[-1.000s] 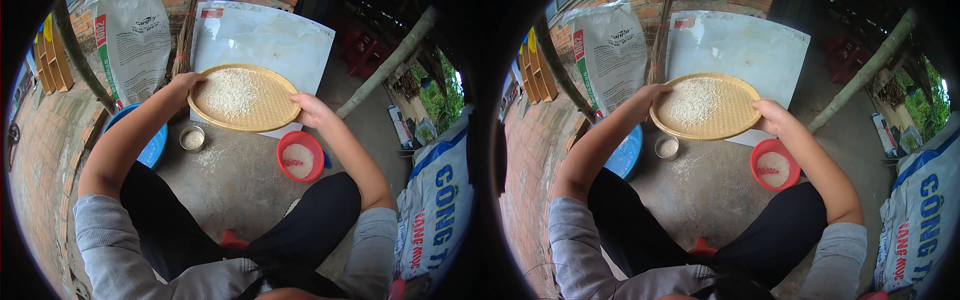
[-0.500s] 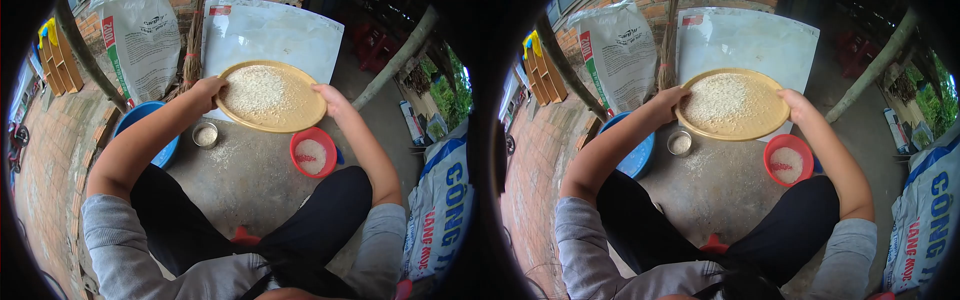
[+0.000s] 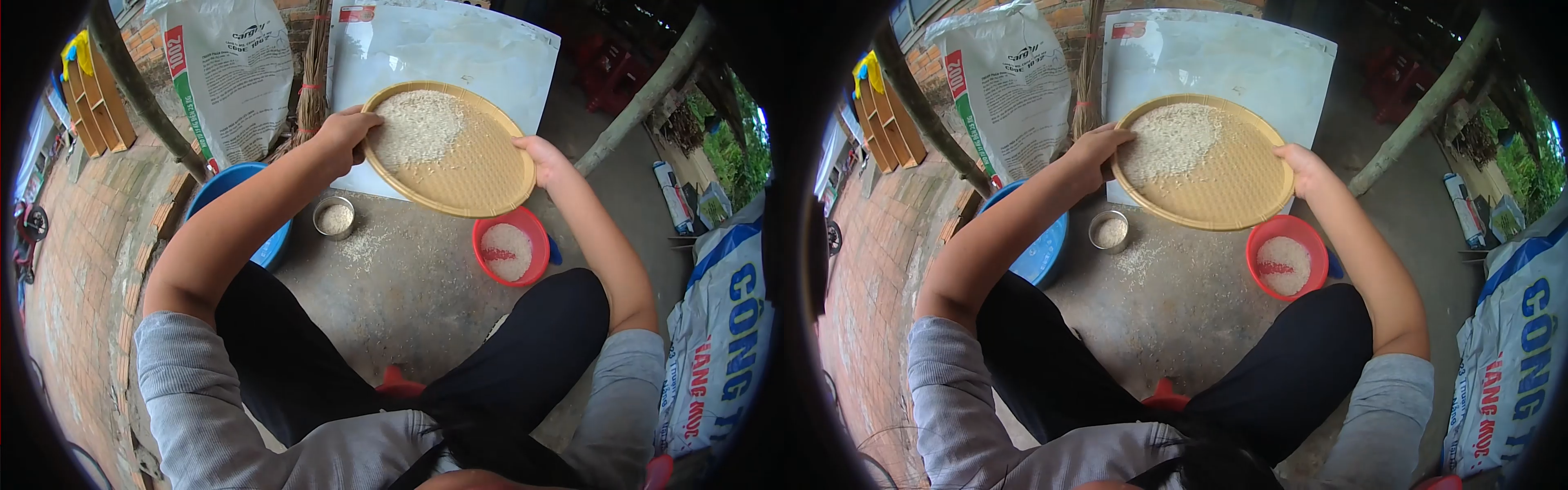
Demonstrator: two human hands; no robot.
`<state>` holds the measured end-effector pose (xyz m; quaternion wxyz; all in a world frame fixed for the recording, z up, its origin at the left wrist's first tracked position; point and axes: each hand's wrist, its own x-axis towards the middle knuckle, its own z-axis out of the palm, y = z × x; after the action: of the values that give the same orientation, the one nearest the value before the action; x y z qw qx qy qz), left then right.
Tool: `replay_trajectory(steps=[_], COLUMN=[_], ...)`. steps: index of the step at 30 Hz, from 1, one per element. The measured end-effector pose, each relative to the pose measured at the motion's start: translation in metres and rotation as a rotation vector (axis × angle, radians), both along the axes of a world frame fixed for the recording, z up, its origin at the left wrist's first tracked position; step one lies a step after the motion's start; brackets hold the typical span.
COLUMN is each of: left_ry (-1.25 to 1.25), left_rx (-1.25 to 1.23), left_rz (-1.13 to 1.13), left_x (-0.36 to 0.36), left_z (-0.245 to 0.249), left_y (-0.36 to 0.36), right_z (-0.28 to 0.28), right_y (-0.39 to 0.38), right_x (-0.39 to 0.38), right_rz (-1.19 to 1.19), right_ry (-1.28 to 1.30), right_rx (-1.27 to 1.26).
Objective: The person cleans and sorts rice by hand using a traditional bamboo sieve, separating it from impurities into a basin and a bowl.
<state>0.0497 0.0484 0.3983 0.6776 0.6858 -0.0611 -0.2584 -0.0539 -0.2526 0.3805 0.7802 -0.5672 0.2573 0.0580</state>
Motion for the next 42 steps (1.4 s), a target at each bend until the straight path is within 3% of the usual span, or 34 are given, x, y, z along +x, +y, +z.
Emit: replay_trajectory(steps=[3,6,8,10,14,16,19,22,26,29,33,34,36,38,40,42], left_ry=[-0.005,0.229,0.252,0.245,0.043,0.056,0.184,0.222,0.133,0.051,-0.025,0.285,0.293,0.255,0.219,0.124], left_rx=[-0.049,-0.135,0.016,-0.115,0.004,-0.032,-0.028,0.049,-0.141,-0.068,-0.005,-0.025,-0.027,-0.062,-0.006,0.067], left_rz=[-0.027,-0.014,0.052,0.152,-0.009,0.082,-0.056,-0.075,0.136,0.044,-0.101,-0.014,0.038,0.22,0.015,-0.013], left_x=[0.013,0.037,0.035,0.026,-0.007,0.001,0.047,0.045,0.009,-0.01,0.015,0.041,0.037,0.004,0.007,0.009], left_z=[-0.006,-0.015,-0.02,-0.026,-0.001,-0.002,-0.014,-0.014,-0.018,-0.017,-0.003,-0.014,-0.02,-0.013,-0.026,-0.021], left_y=[-0.001,0.019,0.02,0.006,-0.005,-0.002,0.029,0.033,-0.003,-0.017,0.024,0.021,0.021,0.003,-0.003,0.0], right_z=[-0.01,0.005,0.029,0.018,-0.012,0.0,0.033,0.053,0.006,-0.015,0.008,0.019,0.021,-0.001,-0.004,-0.01], right_y=[-0.002,0.029,0.05,0.026,-0.012,0.013,0.06,0.084,0.005,-0.026,0.026,0.045,0.043,0.016,0.004,-0.002], right_x=[-0.002,-0.01,-0.021,-0.012,-0.002,-0.008,-0.024,-0.034,-0.002,0.001,-0.012,-0.019,-0.018,-0.009,-0.009,-0.008], right_rz=[-0.064,-0.029,0.046,0.015,-0.04,-0.093,0.105,0.119,0.007,-0.013,-0.077,0.04,0.156,-0.002,-0.039,-0.058], right_ry=[0.154,0.035,-0.071,-0.032,0.154,0.161,-0.071,-0.093,0.022,0.193,0.101,0.024,-0.056,0.003,0.101,0.18], right_rx=[0.063,-0.056,-0.109,-0.087,0.0,-0.015,-0.132,-0.063,0.016,-0.031,-0.014,-0.067,-0.124,-0.03,0.029,0.061])
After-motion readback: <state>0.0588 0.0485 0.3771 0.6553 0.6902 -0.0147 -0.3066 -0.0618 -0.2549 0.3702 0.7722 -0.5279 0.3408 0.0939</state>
